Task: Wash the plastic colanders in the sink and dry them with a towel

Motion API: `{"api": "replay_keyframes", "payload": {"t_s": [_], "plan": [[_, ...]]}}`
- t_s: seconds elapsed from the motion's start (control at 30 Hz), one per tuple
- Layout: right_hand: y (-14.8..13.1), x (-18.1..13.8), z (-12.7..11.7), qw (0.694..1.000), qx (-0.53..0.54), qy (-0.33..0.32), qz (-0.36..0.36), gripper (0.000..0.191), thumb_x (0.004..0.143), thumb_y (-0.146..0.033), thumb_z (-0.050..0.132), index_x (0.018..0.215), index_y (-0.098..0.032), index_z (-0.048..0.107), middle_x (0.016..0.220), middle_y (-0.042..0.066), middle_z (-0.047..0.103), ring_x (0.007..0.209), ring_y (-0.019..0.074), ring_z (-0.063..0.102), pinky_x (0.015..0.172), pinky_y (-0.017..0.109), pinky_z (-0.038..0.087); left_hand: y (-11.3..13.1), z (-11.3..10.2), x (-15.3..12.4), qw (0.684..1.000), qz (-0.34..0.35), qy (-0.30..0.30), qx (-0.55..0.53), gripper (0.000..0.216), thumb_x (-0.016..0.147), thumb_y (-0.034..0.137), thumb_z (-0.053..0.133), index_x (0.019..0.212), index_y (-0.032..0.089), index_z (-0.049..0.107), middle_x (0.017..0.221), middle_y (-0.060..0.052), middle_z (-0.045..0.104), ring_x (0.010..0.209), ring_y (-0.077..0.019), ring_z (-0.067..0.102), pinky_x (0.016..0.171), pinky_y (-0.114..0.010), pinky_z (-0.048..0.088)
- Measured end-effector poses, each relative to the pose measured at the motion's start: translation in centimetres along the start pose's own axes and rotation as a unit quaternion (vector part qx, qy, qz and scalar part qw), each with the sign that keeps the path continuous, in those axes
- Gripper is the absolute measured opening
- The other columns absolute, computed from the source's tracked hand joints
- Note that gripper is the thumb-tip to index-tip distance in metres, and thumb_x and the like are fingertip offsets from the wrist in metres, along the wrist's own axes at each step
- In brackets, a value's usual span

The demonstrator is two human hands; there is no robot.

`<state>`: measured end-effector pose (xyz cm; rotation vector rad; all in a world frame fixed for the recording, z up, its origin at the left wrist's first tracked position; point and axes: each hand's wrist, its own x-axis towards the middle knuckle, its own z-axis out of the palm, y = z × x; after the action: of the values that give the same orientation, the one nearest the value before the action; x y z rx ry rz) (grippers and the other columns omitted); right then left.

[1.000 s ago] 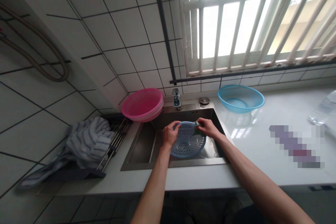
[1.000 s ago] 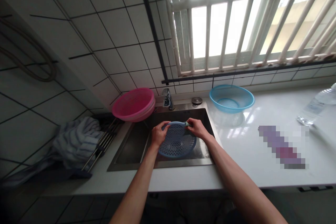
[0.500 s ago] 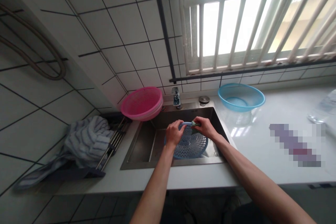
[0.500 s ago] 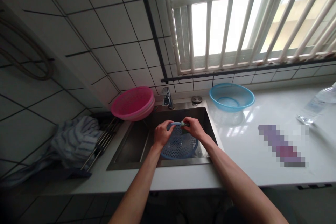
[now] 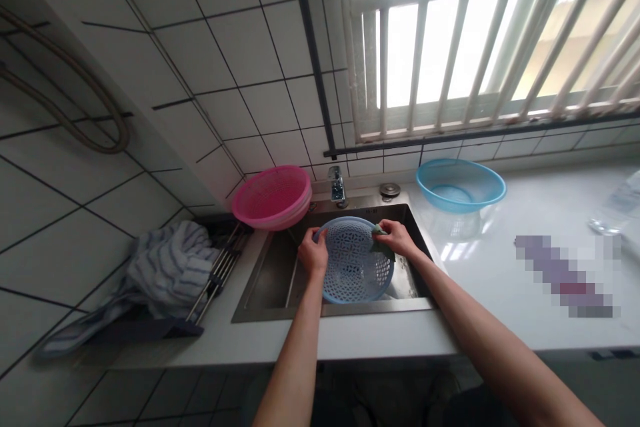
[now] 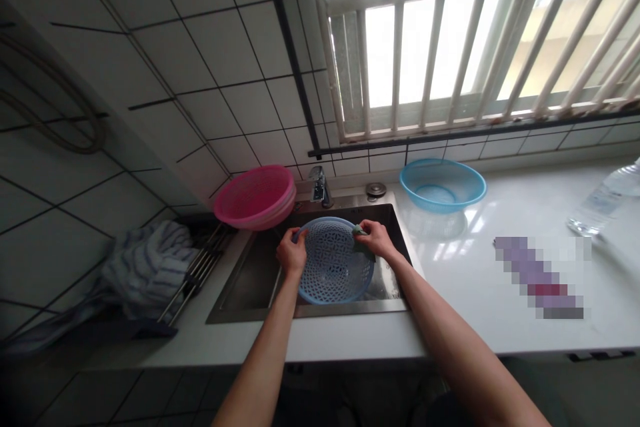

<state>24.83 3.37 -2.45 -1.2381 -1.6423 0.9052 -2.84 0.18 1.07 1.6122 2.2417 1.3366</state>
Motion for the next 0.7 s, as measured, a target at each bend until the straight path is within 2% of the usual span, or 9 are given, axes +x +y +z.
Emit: {"api": "replay_keyframes", "payload": {"t_s": [0.1,0.2,0.3,0.43,0.5,0.6,0.7], "plan": [[-0.1,-0.2,-0.1,1.000,-0.011,0.010,-0.005,0.013,0.075,-0.033,0.069,0.075,-0.021,0.067,0.071,-0.001,0.068,0.067,0.0159,0.058,0.058,0.024,0.039,-0.1,0.2,-0.1,0.998,0.024,-0.050,-0.009,0.012,0.099,0.032,0.069,0.108,0.025,0.074,0.104,-0.009,0.082,0.096,-0.0287,0.078,0.083,-0.035,0.054],[-0.4,-0.4,-0.2,0.999,-0.034,0.023,-0.030,0.009,0.073,-0.029,0.067,0.072,-0.021,0.064,0.068,-0.002,0.065,0.064,0.0149,0.055,0.057,0.024,0.036,0.8,0.3,-0.5,0.989,0.123,-0.075,-0.030,0.021,0.095,0.020,0.070,0.116,0.025,0.072,0.116,-0.008,0.080,0.111,-0.0280,0.075,0.098,-0.039,0.055],[-0.9,-0.7,0.1,0.997,-0.049,0.016,-0.051,0.005,0.072,-0.024,0.065,0.071,-0.021,0.061,0.064,-0.004,0.060,0.062,0.0135,0.050,0.057,0.024,0.033,2.6,0.4,-1.2,0.966,0.239,-0.096,-0.023,0.033,0.093,0.024,0.075,0.125,0.025,0.070,0.129,-0.009,0.076,0.125,-0.0286,0.069,0.113,-0.043,0.049],[-1.8,-0.9,1.1,0.995,-0.051,-0.021,-0.084,0.005,0.074,-0.021,0.064,0.071,-0.021,0.060,0.064,-0.004,0.059,0.062,0.0125,0.048,0.058,0.023,0.031,4.2,0.8,-2.1,0.931,0.328,-0.158,0.013,0.033,0.095,0.028,0.077,0.128,0.029,0.072,0.134,-0.007,0.075,0.133,-0.0288,0.065,0.121,-0.047,0.041],[-2.0,-0.9,1.4,0.994,-0.043,-0.029,-0.093,0.006,0.075,-0.022,0.064,0.071,-0.021,0.060,0.064,-0.004,0.058,0.063,0.0124,0.048,0.058,0.023,0.031,4.1,1.0,-2.2,0.927,0.331,-0.174,0.026,0.021,0.098,0.026,0.073,0.119,0.030,0.075,0.124,-0.004,0.079,0.123,-0.0268,0.070,0.118,-0.045,0.042],[-2.1,-0.9,1.7,0.995,-0.031,-0.034,-0.089,0.003,0.075,-0.022,0.064,0.074,-0.020,0.062,0.065,-0.004,0.059,0.063,0.0126,0.049,0.059,0.023,0.031,3.5,1.3,-2.3,0.935,0.301,-0.182,0.046,0.011,0.101,0.026,0.069,0.106,0.029,0.078,0.108,-0.002,0.082,0.103,-0.0243,0.075,0.101,-0.038,0.051],[-2.2,-0.7,1.9,0.996,-0.034,-0.038,-0.076,0.004,0.075,-0.024,0.065,0.075,-0.020,0.063,0.066,-0.004,0.061,0.063,0.0128,0.051,0.060,0.023,0.033,3.2,1.3,-2.2,0.940,0.282,-0.179,0.060,0.012,0.102,0.028,0.068,0.106,0.030,0.079,0.106,-0.002,0.082,0.100,-0.0238,0.075,0.092,-0.034,0.053]]}}
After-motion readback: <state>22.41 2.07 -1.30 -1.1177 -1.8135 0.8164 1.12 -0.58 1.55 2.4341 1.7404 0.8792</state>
